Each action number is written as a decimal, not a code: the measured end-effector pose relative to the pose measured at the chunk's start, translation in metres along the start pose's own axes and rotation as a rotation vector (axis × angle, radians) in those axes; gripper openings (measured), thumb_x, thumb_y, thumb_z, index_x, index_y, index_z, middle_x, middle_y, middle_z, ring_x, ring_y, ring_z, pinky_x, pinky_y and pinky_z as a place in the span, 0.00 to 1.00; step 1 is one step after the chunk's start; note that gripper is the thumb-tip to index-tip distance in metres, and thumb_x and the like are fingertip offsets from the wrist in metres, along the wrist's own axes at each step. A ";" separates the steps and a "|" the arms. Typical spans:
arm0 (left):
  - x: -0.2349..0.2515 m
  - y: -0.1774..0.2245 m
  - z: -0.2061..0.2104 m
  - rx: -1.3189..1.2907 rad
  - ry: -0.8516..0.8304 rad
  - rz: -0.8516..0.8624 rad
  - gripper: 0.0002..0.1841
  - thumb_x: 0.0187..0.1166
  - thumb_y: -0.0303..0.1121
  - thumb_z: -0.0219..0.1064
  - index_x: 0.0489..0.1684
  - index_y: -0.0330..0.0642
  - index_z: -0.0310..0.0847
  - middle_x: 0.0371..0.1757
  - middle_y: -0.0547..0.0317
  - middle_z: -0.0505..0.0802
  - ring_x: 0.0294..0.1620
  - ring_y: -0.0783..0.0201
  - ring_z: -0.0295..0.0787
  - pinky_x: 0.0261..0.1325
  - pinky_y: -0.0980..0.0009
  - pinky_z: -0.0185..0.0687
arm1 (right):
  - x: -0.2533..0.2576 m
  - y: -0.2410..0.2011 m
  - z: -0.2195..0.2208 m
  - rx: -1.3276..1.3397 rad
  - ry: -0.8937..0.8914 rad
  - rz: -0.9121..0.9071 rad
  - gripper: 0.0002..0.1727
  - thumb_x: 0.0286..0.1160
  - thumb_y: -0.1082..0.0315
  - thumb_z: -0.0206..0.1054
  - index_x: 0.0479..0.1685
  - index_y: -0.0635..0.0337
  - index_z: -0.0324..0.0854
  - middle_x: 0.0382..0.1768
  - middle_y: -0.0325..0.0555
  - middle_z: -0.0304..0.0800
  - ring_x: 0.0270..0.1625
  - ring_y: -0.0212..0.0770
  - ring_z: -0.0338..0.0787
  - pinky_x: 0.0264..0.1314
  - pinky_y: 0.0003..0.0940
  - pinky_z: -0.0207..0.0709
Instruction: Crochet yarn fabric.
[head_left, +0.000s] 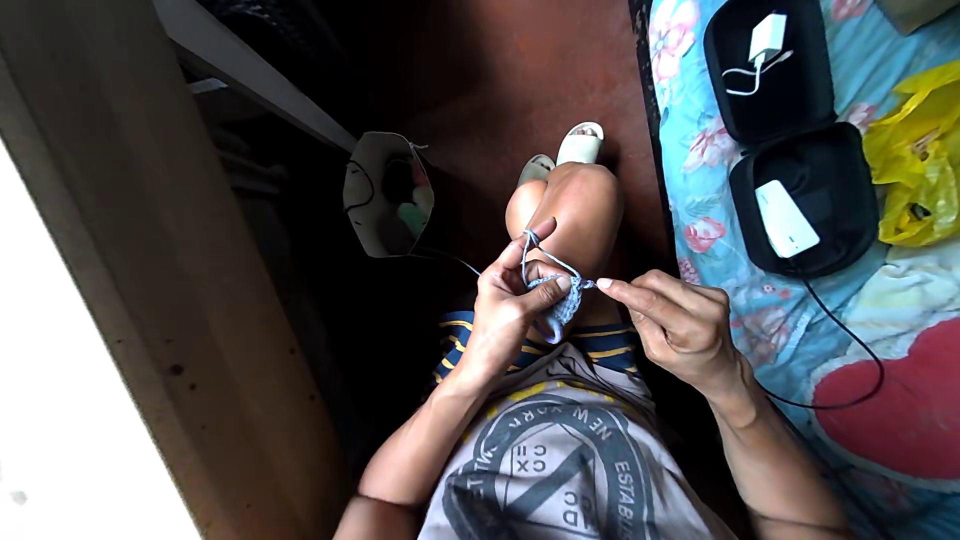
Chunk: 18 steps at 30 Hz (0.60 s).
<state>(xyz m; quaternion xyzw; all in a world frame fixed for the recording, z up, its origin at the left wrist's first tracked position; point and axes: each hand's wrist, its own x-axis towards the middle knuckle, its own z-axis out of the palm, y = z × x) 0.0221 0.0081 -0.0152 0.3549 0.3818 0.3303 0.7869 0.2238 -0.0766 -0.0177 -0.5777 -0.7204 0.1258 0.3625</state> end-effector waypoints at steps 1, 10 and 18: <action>0.000 0.000 0.000 0.002 -0.006 -0.006 0.33 0.73 0.14 0.66 0.83 0.40 0.70 0.33 0.55 0.94 0.29 0.70 0.89 0.40 0.75 0.88 | 0.000 0.000 0.000 0.064 -0.002 0.030 0.14 0.79 0.74 0.62 0.51 0.59 0.94 0.28 0.46 0.86 0.28 0.33 0.83 0.29 0.25 0.73; -0.006 -0.019 0.006 0.377 -0.028 0.489 0.39 0.73 0.18 0.68 0.90 0.39 0.57 0.42 0.61 0.94 0.38 0.72 0.91 0.47 0.73 0.90 | 0.003 -0.015 -0.002 0.350 -0.043 0.296 0.11 0.81 0.73 0.64 0.51 0.64 0.91 0.39 0.41 0.93 0.37 0.20 0.87 0.41 0.14 0.82; -0.013 -0.027 0.019 0.237 -0.045 0.400 0.42 0.76 0.18 0.66 0.92 0.50 0.51 0.43 0.64 0.96 0.43 0.72 0.93 0.53 0.72 0.90 | 0.011 -0.030 0.006 0.799 0.037 0.605 0.13 0.74 0.78 0.65 0.55 0.57 0.80 0.32 0.29 0.89 0.27 0.17 0.81 0.30 0.12 0.75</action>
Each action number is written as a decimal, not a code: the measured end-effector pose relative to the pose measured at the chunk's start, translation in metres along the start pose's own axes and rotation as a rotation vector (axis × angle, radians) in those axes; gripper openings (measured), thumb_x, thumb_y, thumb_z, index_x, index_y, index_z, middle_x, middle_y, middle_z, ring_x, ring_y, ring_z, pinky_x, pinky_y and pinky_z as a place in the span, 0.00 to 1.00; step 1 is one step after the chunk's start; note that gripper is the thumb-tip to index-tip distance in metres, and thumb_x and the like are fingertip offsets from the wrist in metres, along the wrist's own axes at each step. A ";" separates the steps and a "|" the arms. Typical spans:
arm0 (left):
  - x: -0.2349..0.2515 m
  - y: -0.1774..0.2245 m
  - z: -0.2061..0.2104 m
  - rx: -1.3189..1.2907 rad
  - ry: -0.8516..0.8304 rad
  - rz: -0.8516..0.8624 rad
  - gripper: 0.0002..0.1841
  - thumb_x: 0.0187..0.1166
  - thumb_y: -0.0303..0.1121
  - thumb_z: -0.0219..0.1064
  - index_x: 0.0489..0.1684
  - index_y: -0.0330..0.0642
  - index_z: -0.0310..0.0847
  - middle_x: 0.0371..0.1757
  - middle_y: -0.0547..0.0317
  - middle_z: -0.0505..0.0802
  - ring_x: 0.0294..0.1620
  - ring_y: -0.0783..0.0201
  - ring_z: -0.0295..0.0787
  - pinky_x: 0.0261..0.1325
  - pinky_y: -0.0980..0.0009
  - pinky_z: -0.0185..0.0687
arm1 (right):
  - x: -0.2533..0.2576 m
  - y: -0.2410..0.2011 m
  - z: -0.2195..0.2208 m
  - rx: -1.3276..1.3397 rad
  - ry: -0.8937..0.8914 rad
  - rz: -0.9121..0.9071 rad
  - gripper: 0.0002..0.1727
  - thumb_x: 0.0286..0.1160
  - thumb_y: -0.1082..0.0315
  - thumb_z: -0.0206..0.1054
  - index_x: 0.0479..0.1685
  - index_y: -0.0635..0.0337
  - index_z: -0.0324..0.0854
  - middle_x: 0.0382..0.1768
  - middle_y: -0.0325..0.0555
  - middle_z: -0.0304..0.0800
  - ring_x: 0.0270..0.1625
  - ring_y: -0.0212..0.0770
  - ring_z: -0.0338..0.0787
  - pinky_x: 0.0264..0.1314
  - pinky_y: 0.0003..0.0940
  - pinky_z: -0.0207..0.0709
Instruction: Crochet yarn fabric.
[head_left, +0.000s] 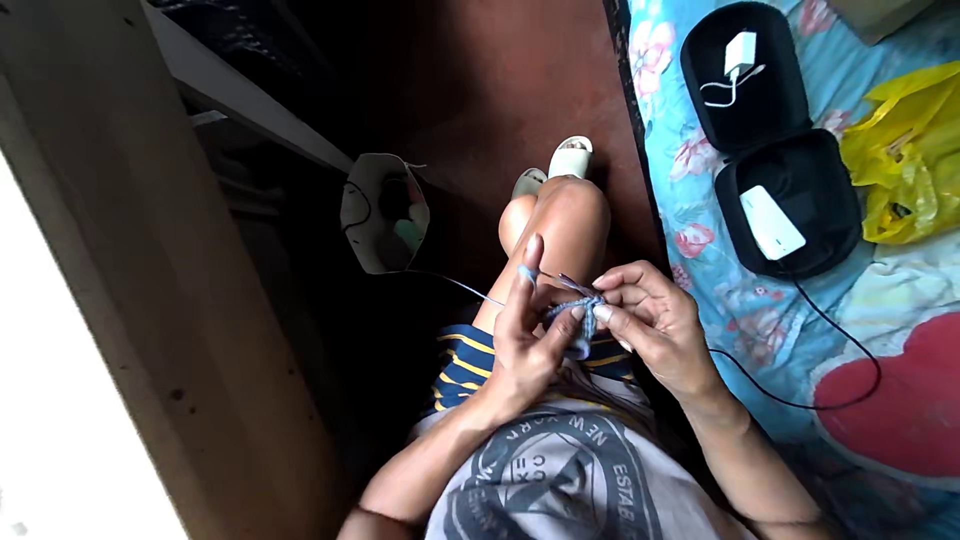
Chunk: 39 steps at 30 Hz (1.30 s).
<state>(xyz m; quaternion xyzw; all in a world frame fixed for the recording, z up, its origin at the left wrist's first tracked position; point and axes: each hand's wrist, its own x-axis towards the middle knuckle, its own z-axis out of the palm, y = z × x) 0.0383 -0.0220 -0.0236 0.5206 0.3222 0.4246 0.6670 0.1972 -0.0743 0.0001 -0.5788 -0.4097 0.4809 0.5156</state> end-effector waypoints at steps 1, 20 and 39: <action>0.004 0.008 -0.002 -0.101 -0.001 -0.141 0.45 0.74 0.16 0.66 0.94 0.48 0.49 0.41 0.62 0.96 0.40 0.72 0.93 0.50 0.73 0.90 | 0.000 0.003 -0.003 -0.076 0.009 -0.078 0.13 0.74 0.77 0.66 0.56 0.59 0.80 0.34 0.29 0.90 0.32 0.17 0.85 0.36 0.13 0.80; 0.032 0.022 -0.041 -0.355 -0.105 -0.474 0.24 0.70 0.15 0.62 0.68 0.33 0.83 0.30 0.60 0.93 0.25 0.76 0.86 0.31 0.82 0.82 | 0.007 0.015 -0.031 -0.750 -0.001 -0.647 0.10 0.81 0.72 0.63 0.37 0.63 0.89 0.31 0.49 0.92 0.33 0.33 0.89 0.36 0.22 0.79; 0.032 0.021 -0.043 -0.371 -0.138 -0.485 0.24 0.70 0.16 0.61 0.67 0.33 0.84 0.28 0.61 0.92 0.23 0.77 0.84 0.29 0.83 0.80 | 0.004 0.015 -0.034 -0.769 -0.037 -0.643 0.10 0.81 0.72 0.63 0.38 0.63 0.90 0.30 0.50 0.91 0.30 0.34 0.87 0.32 0.23 0.77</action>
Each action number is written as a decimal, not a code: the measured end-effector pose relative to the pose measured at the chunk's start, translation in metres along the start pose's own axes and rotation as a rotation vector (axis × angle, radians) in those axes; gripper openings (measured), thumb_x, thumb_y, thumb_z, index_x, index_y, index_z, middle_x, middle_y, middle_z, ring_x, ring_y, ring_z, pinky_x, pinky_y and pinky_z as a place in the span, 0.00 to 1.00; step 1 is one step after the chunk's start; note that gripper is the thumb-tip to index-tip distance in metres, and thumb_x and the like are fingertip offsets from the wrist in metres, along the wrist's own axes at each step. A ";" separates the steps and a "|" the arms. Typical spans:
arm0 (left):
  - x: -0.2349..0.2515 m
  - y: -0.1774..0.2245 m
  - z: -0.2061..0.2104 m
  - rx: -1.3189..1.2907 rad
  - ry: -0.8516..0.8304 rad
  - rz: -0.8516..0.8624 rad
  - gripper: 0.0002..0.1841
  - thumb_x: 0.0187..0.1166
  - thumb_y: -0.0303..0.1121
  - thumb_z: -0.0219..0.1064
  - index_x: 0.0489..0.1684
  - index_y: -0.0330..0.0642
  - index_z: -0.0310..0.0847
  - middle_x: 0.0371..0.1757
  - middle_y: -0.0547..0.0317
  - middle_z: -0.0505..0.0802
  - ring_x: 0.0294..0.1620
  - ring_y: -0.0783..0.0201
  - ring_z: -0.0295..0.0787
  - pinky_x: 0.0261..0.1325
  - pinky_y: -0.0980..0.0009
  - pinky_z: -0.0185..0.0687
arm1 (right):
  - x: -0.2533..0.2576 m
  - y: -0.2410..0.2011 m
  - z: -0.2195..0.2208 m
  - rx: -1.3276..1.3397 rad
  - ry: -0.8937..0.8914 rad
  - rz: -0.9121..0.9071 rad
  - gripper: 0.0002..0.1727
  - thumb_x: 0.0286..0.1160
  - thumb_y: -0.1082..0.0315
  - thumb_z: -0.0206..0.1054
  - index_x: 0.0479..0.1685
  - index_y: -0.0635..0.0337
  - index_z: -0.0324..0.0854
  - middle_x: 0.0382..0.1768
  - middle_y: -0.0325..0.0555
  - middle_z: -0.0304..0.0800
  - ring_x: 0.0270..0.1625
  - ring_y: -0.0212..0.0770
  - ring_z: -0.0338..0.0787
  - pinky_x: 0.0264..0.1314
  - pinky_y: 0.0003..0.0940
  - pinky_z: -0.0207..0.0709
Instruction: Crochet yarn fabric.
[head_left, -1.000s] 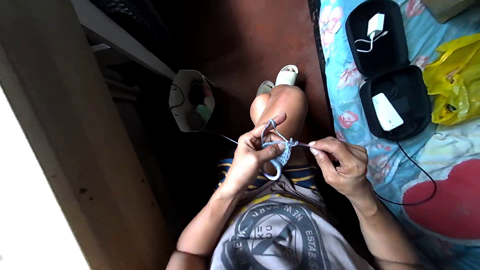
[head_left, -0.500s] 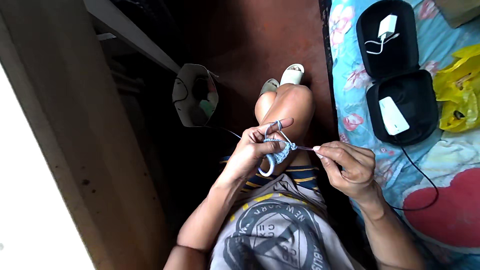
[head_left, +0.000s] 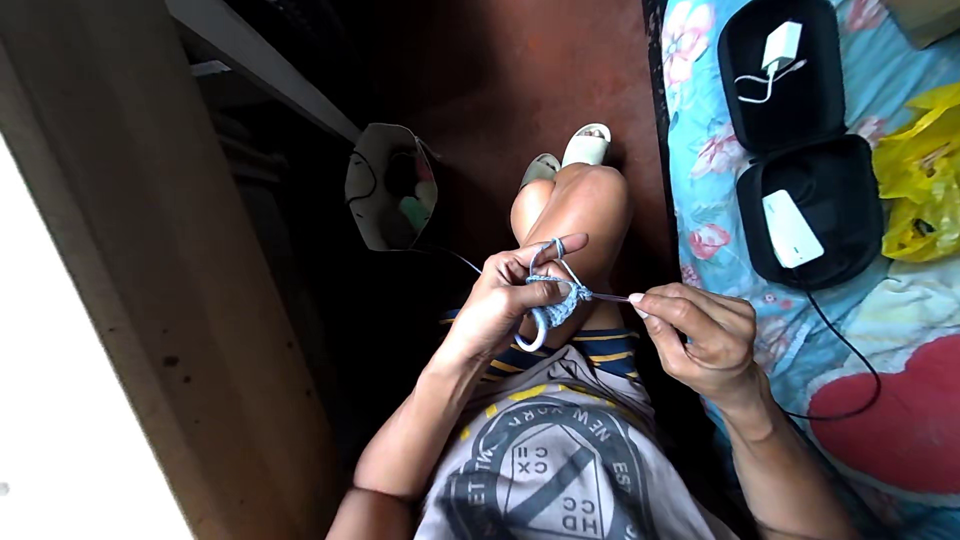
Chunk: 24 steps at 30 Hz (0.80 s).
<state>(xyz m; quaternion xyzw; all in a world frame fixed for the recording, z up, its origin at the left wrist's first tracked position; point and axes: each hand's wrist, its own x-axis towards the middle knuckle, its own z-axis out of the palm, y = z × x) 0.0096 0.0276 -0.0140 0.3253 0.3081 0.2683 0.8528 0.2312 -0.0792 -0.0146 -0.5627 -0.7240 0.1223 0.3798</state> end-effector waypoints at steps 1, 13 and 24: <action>0.000 0.000 0.000 0.000 0.000 0.001 0.24 0.70 0.16 0.61 0.67 0.32 0.84 0.28 0.61 0.92 0.23 0.77 0.84 0.29 0.83 0.81 | 0.000 0.000 0.000 0.007 -0.002 0.002 0.10 0.81 0.72 0.63 0.38 0.63 0.90 0.30 0.50 0.91 0.30 0.34 0.87 0.32 0.23 0.77; -0.002 0.001 0.005 0.129 0.030 0.040 0.26 0.70 0.14 0.62 0.71 0.32 0.82 0.30 0.60 0.93 0.23 0.78 0.82 0.28 0.84 0.78 | 0.000 0.001 0.002 0.089 0.008 0.039 0.09 0.82 0.71 0.63 0.39 0.64 0.89 0.31 0.47 0.91 0.33 0.28 0.86 0.36 0.17 0.77; -0.003 0.001 0.007 0.171 0.053 0.070 0.26 0.69 0.15 0.64 0.70 0.32 0.83 0.30 0.60 0.92 0.23 0.77 0.82 0.28 0.83 0.79 | 0.001 0.000 0.004 0.073 0.020 0.046 0.09 0.81 0.71 0.64 0.39 0.64 0.89 0.31 0.47 0.91 0.32 0.29 0.86 0.34 0.18 0.77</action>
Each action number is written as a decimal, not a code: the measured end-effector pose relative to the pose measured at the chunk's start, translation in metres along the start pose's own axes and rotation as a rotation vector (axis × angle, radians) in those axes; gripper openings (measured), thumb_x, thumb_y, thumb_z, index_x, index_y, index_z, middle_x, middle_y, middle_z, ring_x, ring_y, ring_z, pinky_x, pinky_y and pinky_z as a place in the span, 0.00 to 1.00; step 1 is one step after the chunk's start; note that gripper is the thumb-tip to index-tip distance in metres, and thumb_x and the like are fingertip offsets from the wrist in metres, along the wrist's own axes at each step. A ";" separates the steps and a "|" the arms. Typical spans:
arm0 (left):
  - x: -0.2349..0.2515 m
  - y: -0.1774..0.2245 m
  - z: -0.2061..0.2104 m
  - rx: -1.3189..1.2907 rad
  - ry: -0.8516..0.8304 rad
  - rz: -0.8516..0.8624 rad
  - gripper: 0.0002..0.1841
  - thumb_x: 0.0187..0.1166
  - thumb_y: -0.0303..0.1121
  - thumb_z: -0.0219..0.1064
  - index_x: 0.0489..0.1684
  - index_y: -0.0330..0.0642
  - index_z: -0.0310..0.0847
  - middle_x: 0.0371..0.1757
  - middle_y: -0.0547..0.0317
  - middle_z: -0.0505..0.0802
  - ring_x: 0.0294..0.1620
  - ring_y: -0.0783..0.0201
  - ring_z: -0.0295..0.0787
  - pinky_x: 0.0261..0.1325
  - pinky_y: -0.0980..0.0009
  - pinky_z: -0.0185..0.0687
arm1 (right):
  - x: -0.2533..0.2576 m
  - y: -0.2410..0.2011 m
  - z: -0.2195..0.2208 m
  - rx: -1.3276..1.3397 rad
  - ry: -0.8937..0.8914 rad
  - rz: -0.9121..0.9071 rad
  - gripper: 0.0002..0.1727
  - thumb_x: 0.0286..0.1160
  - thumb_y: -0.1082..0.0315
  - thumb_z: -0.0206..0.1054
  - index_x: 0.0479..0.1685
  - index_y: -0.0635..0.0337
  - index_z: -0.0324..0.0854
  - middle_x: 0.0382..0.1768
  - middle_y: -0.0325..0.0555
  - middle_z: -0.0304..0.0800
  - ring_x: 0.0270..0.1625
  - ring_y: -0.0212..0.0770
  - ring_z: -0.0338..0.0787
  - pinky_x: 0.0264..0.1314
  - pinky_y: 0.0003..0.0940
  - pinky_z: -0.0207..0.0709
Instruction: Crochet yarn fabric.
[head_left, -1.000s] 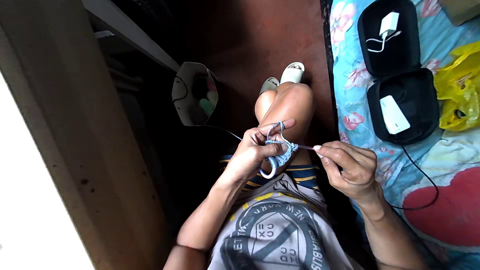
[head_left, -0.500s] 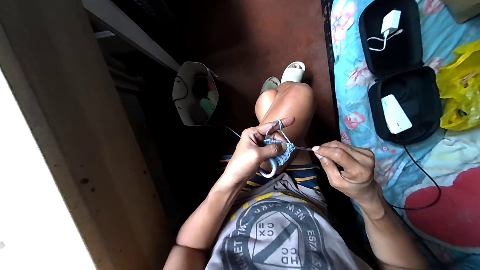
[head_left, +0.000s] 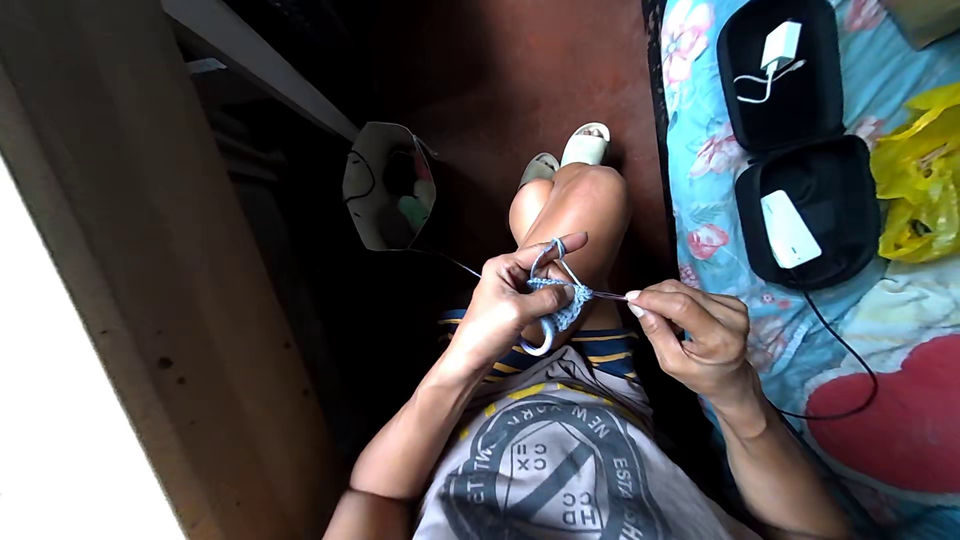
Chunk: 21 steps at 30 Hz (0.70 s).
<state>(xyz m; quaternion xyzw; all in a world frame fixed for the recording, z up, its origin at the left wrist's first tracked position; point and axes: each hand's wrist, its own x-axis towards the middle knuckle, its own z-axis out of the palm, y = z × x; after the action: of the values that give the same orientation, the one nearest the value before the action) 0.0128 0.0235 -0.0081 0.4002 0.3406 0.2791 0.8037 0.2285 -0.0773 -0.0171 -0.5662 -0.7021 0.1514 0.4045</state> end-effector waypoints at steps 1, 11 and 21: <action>0.000 0.000 0.001 0.020 0.004 0.006 0.26 0.68 0.15 0.64 0.70 0.32 0.82 0.30 0.59 0.92 0.24 0.76 0.83 0.28 0.83 0.80 | 0.000 0.000 0.000 0.001 0.004 0.003 0.09 0.82 0.71 0.64 0.39 0.64 0.89 0.31 0.47 0.90 0.31 0.28 0.85 0.34 0.18 0.76; 0.000 -0.002 0.006 0.093 0.031 0.038 0.26 0.70 0.15 0.65 0.72 0.34 0.81 0.31 0.60 0.92 0.23 0.75 0.83 0.27 0.82 0.79 | 0.000 0.001 0.002 0.013 -0.001 0.015 0.09 0.81 0.70 0.64 0.39 0.64 0.89 0.29 0.47 0.89 0.31 0.29 0.85 0.34 0.18 0.76; 0.001 -0.003 0.003 0.068 0.012 0.045 0.27 0.71 0.16 0.66 0.73 0.34 0.80 0.29 0.61 0.91 0.24 0.75 0.83 0.27 0.82 0.80 | 0.000 0.001 0.000 -0.013 -0.006 0.043 0.09 0.82 0.70 0.64 0.41 0.64 0.89 0.28 0.47 0.87 0.29 0.29 0.83 0.32 0.19 0.75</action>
<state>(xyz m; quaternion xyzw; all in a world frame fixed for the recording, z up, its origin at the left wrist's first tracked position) 0.0164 0.0209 -0.0093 0.4331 0.3455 0.2876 0.7813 0.2295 -0.0770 -0.0174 -0.5833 -0.6919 0.1572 0.3955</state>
